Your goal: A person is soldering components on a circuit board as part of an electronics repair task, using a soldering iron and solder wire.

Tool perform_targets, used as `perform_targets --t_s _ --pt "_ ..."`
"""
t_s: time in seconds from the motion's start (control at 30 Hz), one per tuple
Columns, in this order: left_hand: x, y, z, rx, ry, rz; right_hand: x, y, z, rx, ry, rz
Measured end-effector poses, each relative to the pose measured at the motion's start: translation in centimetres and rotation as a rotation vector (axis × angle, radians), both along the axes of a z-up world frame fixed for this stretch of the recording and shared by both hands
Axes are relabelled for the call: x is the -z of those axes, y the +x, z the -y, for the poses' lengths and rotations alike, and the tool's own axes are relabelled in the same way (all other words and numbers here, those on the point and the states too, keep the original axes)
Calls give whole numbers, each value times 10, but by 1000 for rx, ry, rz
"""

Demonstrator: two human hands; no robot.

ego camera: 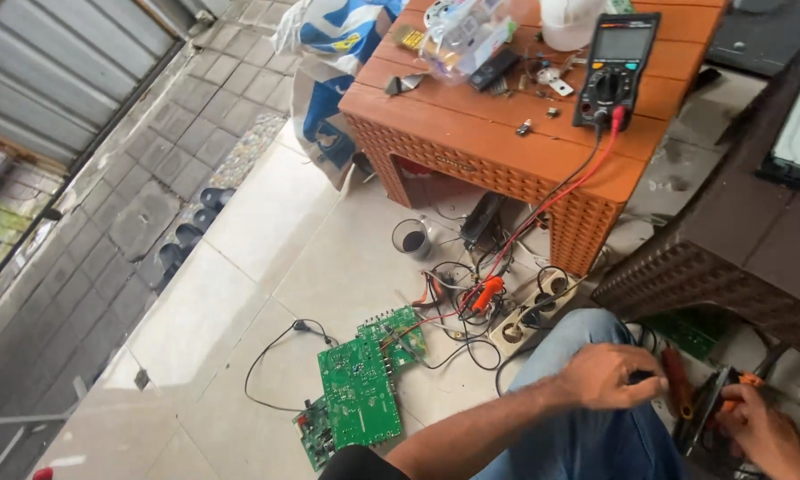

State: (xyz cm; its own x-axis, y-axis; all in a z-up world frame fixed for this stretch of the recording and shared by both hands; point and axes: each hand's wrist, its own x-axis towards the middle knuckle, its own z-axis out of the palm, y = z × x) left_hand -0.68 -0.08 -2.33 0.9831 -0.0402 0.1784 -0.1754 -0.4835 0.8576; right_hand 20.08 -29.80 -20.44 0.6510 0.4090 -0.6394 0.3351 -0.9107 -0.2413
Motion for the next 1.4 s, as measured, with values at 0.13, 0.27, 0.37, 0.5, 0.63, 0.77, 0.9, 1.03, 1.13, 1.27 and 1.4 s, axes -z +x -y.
perform_targets --t_s 0.13,0.27,0.37,0.5,0.63,0.77,0.9,1.03,1.13,1.27,1.4 --pt "-1 0 -3 -4 -16 -19 17 7 10 30 164 -73" --pt "-3 2 -7 -4 -56 -51 -23 0 -10 146 122 -136" --pt "-23 -6 -14 -51 -278 -28 -50 -12 -7 188 278 -135" --pt "-28 -14 -25 -100 -786 -144 -92 -19 -5 253 142 -88" --pt "-12 -15 -43 -218 -1505 -14 -136 -32 19 418 595 65" --pt "-10 -23 -57 -147 -1641 -19 -189 -67 24 673 936 94" --pt "-19 -20 -58 -101 -1648 -137 -245 -116 0 784 946 -35" --pt "-11 -8 -34 -98 -1498 -91 -233 -113 6 676 750 -8" --pt "-7 -4 -28 -165 -1383 -90 -217 -91 -1 579 638 47" --pt "-5 -4 -34 -163 -1351 -90 -211 -66 -29 515 374 -66" --pt "-7 -4 -33 -169 -1321 -98 -167 -33 -39 568 280 -143"
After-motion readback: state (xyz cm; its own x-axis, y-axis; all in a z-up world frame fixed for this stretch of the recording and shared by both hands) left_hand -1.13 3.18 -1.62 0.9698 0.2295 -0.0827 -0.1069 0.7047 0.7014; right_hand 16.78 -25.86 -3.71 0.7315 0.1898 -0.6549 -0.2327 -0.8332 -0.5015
